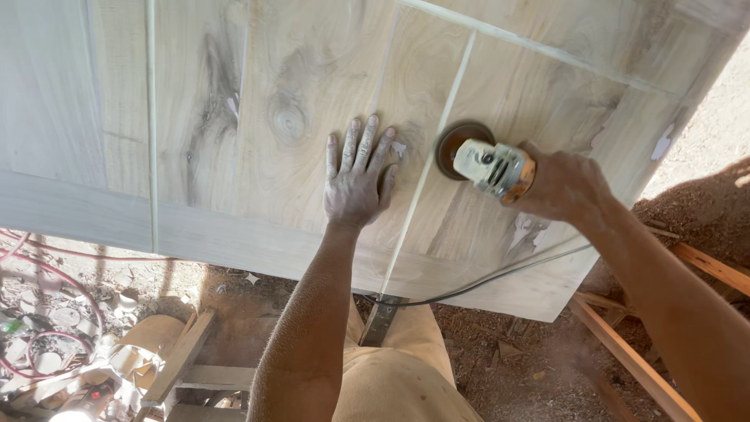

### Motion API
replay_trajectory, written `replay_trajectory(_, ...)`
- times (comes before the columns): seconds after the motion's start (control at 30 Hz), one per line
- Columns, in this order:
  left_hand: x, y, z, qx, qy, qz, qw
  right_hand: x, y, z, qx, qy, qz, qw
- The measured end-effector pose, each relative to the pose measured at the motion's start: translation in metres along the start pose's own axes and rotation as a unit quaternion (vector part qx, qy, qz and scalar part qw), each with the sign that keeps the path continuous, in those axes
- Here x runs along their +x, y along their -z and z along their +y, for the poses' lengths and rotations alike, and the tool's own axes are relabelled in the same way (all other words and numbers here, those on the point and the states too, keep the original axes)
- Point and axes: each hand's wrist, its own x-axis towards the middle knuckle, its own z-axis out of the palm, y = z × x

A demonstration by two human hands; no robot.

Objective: The person uses an angle grinder with a sanding disc to smooth the surface of a large wooden board. They move the tool across the board in sweeping motions, covering different sections while holding the board steady with their left hand.

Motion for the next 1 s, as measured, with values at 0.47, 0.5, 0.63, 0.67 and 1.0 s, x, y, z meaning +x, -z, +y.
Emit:
replay_trajectory(0.47, 0.000, -0.001, 0.000, 0.013, -0.003, -0.003, 1.000, 0.074, 0.065, 0.073, 0.090, -0.024, 0.149, 0.984)
replay_trajectory(0.5, 0.000, -0.002, -0.001, 0.020, -0.001, -0.002, 1.000, 0.077, 0.068, 0.076, 0.127, -0.019, 0.167, 0.977)
replay_trajectory(0.63, 0.001, -0.006, 0.001, 0.026, 0.001, -0.014, 1.000, 0.058, 0.051, 0.073, 0.184, -0.030, 0.153, 0.971)
replay_trajectory(0.67, 0.001, -0.006, 0.000, 0.023, 0.002, -0.018, 1.000, 0.047, 0.040, 0.065, 0.174, -0.036, 0.130, 0.975)
replay_trajectory(1.0, -0.008, -0.001, 0.001, -0.014, 0.040, 0.033, 0.999, -0.057, -0.080, -0.052, 0.079, 0.091, -0.013, 0.993)
